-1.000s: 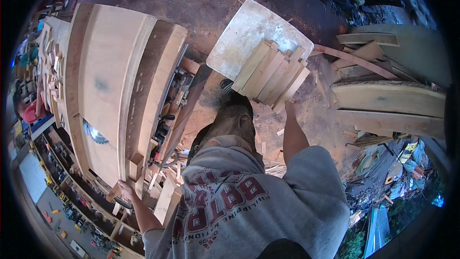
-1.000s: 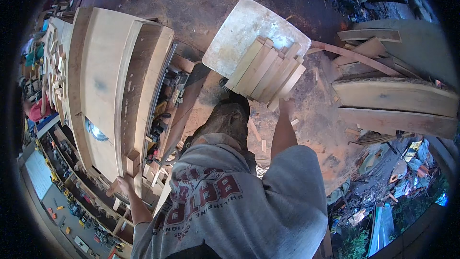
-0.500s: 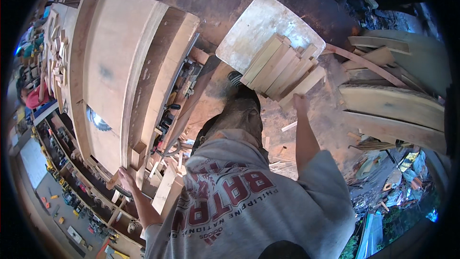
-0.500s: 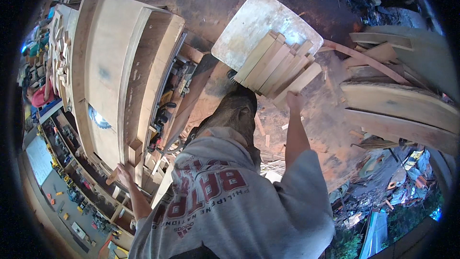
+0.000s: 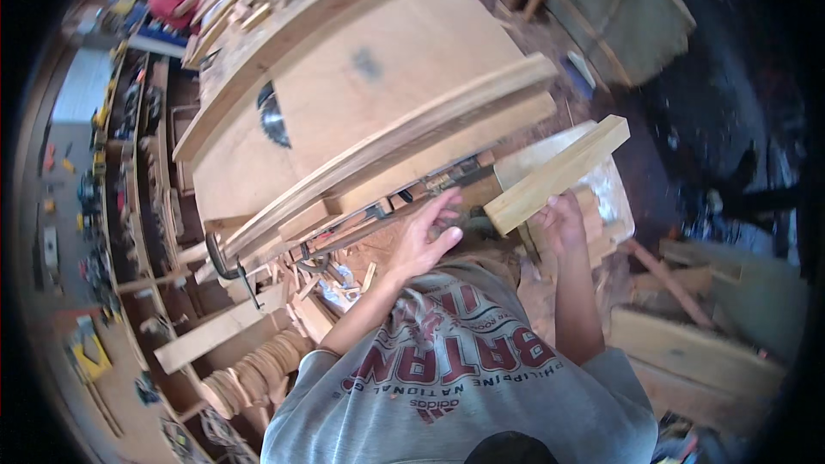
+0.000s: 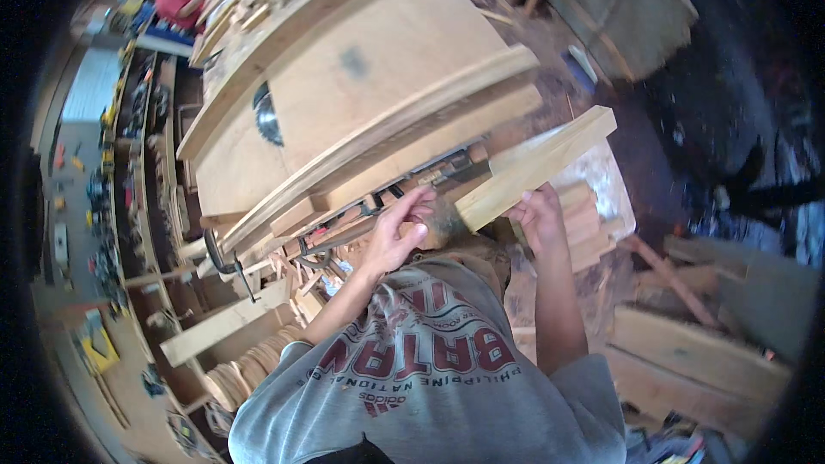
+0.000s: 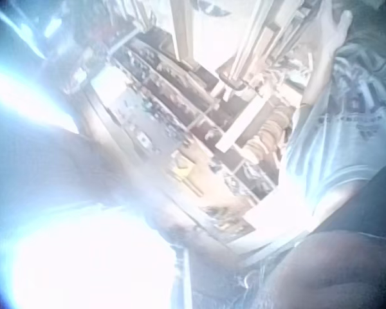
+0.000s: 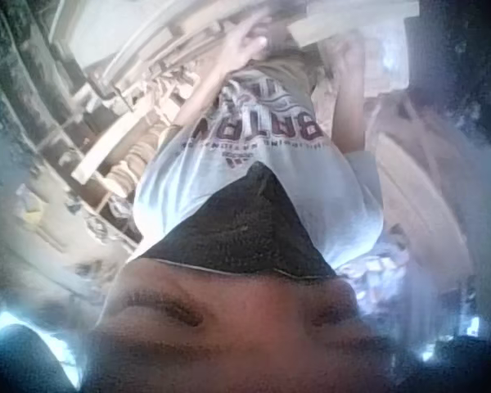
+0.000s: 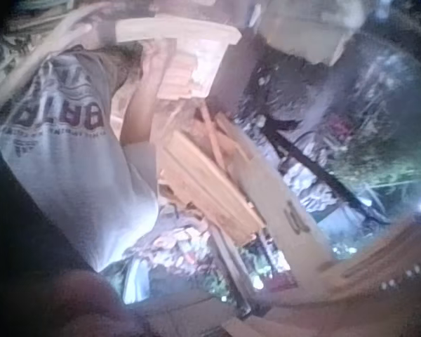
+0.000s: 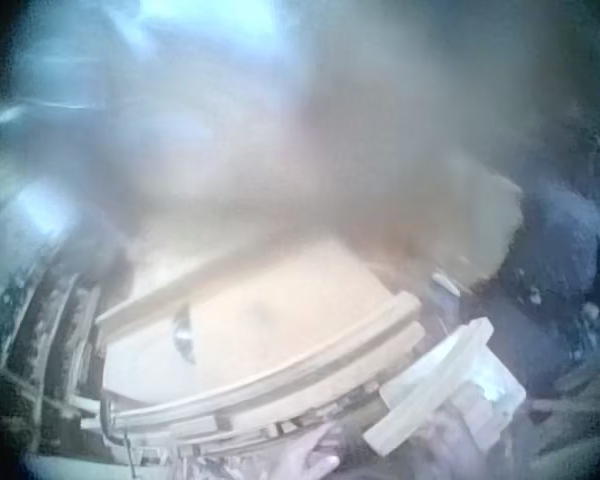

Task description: The person cuts multiple wooden blocks using a table saw. They place each block into a wooden sled against a fence, push the sled through the spinning blade, retract the sled, and place the finished pieces onto a stack.

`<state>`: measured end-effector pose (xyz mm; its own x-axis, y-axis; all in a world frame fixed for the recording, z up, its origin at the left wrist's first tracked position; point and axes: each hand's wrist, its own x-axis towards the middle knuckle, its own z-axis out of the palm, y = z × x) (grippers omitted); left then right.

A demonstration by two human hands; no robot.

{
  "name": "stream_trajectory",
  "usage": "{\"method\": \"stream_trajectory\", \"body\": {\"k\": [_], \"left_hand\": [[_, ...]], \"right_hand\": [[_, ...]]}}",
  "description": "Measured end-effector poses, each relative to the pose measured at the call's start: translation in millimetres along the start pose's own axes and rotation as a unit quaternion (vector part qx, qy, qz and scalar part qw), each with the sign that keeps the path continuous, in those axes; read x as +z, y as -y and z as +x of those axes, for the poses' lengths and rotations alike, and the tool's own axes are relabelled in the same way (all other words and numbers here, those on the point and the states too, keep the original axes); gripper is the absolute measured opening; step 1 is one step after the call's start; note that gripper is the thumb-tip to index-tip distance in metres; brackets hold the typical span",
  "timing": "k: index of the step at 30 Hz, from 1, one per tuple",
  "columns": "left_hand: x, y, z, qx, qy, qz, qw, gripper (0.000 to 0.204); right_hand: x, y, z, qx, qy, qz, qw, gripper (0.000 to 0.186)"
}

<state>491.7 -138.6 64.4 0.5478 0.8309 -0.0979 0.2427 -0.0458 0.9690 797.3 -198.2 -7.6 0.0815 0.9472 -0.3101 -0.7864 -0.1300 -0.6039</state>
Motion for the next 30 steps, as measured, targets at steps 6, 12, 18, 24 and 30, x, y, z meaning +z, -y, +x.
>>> {"method": "stream_trajectory", "body": {"k": [6,12,18,24,30], "left_hand": [[-70.3,-5.1,-60.7,0.045,-0.043,0.048,0.997,0.075],[-120.1,24.8,-172.9,0.012,-0.217,0.065,0.974,0.053],[-159.4,51.7,-257.0,0.041,-0.331,0.118,0.935,0.050],[-187.5,67.7,-305.4,0.001,-0.346,0.120,0.930,0.049],[-223.1,76.3,-315.5,0.086,-0.354,0.011,0.931,0.064]], "right_hand": [[124.6,-66.0,5.8,0.039,0.184,-0.232,0.954,0.051],[219.4,-141.7,-17.1,0.124,0.259,-0.279,0.916,0.068],[299.6,-207.7,-43.1,0.140,0.358,-0.263,0.885,0.083],[331.0,-263.8,-48.2,0.124,0.394,-0.339,0.845,0.078],[372.8,-266.8,-49.6,-0.188,0.283,-0.639,0.690,0.050]]}}
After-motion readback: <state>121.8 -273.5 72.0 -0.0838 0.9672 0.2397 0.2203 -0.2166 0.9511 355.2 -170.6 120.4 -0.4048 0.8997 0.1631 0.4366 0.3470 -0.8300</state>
